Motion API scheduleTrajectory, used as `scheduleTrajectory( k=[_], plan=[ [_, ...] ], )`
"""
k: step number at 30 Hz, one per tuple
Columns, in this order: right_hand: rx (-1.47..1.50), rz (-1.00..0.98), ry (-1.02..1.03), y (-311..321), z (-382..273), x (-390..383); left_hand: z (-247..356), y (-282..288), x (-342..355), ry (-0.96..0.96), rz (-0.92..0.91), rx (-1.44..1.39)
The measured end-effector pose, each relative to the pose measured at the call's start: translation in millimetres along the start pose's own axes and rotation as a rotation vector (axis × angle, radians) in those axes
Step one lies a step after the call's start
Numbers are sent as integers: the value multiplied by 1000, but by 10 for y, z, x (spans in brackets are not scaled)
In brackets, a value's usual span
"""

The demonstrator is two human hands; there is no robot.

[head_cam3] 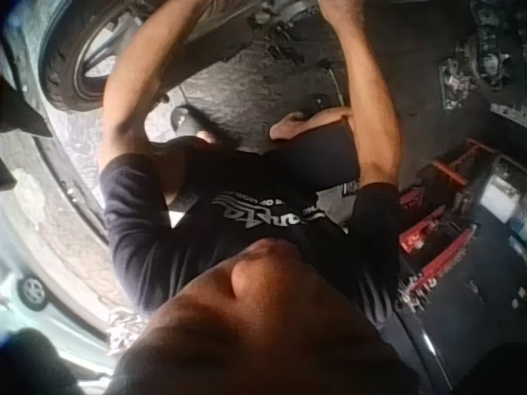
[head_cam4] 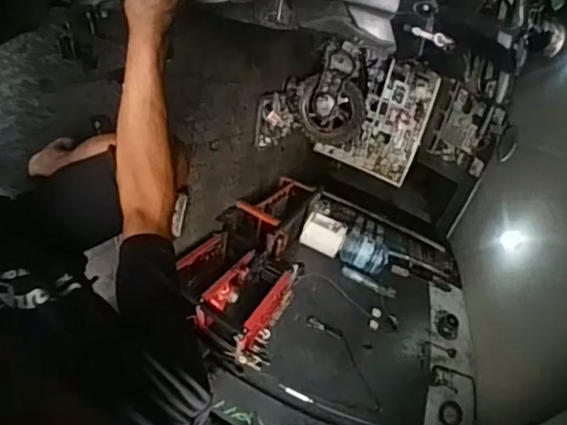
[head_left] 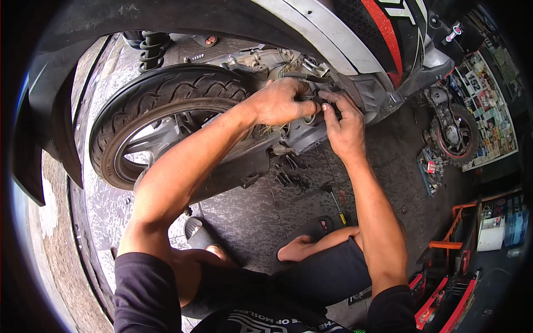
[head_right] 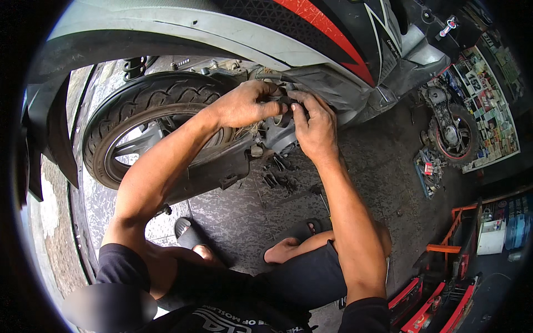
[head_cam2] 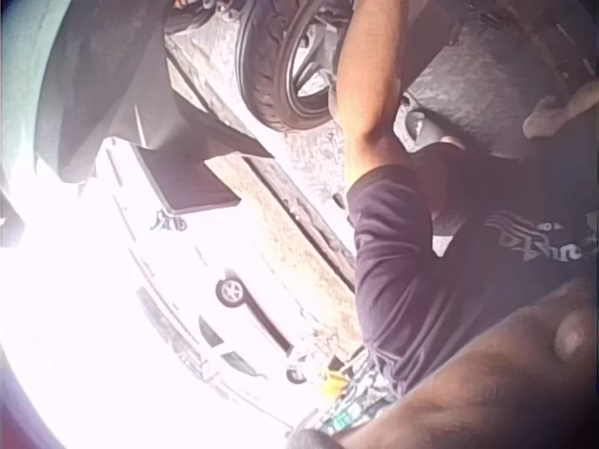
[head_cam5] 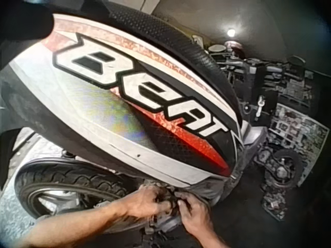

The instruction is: The person is repairing or inspecting the electrical wiring of a motorcycle engine.

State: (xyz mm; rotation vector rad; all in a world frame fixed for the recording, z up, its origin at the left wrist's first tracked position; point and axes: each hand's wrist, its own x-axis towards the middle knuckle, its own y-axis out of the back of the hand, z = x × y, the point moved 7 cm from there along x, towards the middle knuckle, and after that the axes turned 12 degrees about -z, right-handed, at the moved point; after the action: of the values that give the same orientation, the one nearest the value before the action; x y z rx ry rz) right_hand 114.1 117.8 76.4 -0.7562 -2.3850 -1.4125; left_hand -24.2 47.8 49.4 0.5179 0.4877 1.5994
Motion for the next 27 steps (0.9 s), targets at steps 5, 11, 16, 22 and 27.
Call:
scheduleTrajectory(
  k=[5,11,16,22,27],
  plan=[
    [156,48,-50,-15,38,-91,-117,-42,92,36,-72,-123],
    [-49,-6,205,-40,-131,-119,-160,-45,93,-29,-74,-232],
    [44,115,253,-47,-111,-214,-142,-62,-82,-155,-48,-98],
    [-13,108,82,0,10,-138,146,-119,-336,-335,178,477],
    [-68,68,-106,-24,-85,98,160,-185,-457,-431,361,599]
  ],
)
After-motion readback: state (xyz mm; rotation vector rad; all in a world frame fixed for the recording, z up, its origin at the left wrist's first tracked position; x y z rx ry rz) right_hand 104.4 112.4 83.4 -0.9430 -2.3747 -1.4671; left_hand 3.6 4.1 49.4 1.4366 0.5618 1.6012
